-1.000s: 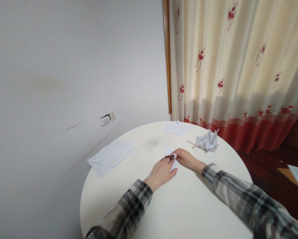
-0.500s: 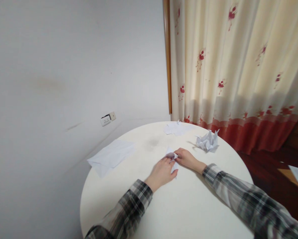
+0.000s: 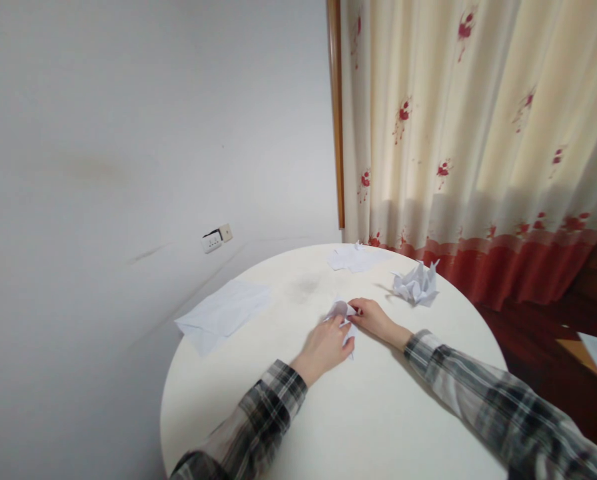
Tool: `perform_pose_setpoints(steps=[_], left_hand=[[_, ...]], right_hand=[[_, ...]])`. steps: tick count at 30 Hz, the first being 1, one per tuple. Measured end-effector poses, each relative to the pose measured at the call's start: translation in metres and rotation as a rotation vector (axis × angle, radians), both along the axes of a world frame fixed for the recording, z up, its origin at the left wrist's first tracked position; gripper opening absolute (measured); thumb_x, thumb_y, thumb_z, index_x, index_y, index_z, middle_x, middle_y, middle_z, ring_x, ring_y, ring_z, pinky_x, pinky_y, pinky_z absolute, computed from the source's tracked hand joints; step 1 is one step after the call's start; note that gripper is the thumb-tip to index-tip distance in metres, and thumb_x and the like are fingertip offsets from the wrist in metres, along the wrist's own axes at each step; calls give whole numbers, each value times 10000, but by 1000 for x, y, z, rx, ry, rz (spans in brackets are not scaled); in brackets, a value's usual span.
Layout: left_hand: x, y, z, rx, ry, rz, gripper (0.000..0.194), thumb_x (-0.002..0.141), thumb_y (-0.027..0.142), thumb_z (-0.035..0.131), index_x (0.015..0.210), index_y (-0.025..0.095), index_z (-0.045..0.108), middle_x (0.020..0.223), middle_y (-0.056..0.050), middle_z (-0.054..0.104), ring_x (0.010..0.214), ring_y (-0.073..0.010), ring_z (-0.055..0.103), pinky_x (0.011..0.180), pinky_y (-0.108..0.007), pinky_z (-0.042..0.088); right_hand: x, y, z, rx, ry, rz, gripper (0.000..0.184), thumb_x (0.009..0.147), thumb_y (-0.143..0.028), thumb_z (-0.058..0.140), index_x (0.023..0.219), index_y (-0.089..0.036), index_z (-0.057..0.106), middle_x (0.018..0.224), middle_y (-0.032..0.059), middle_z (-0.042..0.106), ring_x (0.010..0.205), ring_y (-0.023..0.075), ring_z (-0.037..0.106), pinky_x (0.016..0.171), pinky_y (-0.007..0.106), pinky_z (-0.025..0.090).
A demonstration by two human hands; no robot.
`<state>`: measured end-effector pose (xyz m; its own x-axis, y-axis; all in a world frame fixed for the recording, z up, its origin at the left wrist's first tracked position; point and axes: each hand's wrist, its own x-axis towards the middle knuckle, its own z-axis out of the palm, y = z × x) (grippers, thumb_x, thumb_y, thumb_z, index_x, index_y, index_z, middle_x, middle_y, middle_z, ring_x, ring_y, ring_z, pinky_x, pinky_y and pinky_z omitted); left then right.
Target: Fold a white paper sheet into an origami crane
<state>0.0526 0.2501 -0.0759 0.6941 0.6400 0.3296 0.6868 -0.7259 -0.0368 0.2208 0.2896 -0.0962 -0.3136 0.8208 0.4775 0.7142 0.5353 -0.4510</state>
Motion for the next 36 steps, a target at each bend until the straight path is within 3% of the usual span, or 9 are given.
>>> perform_pose_setpoints(steps=[12,18,26,36], left_hand=[[1,4,-7,20,-32,-58,264,796,250,437,1020,140,524,1021,-79,569,955,-208,496,860,-337,388],[2,2,-5,15,-9,-58,250,799,250,434,999,129,521,987,-86,576,943,-211,504,837,-341,399],[3,0,-4,15,10,-66,199,805,238,425,928,132,541,910,-79,593,892,-211,522,804,-339,410],[3,0,-4,11,6,-64,208,804,226,421,951,131,534,940,-86,591,906,-207,523,817,-337,407]], right_hand=[[2,4,-7,-3,58,14,159,680,-156,551,833,-163,594,741,20,599,641,123,514,603,210,382],[2,1,-4,-39,100,13,81,709,-206,539,757,-158,584,634,-10,567,566,106,482,555,199,359],[4,2,-3,-113,231,41,187,734,-298,530,632,-141,524,536,-42,480,509,82,403,495,181,306],[3,1,-2,-105,201,31,265,767,-300,465,550,-149,453,497,-53,398,498,81,346,481,192,259]])
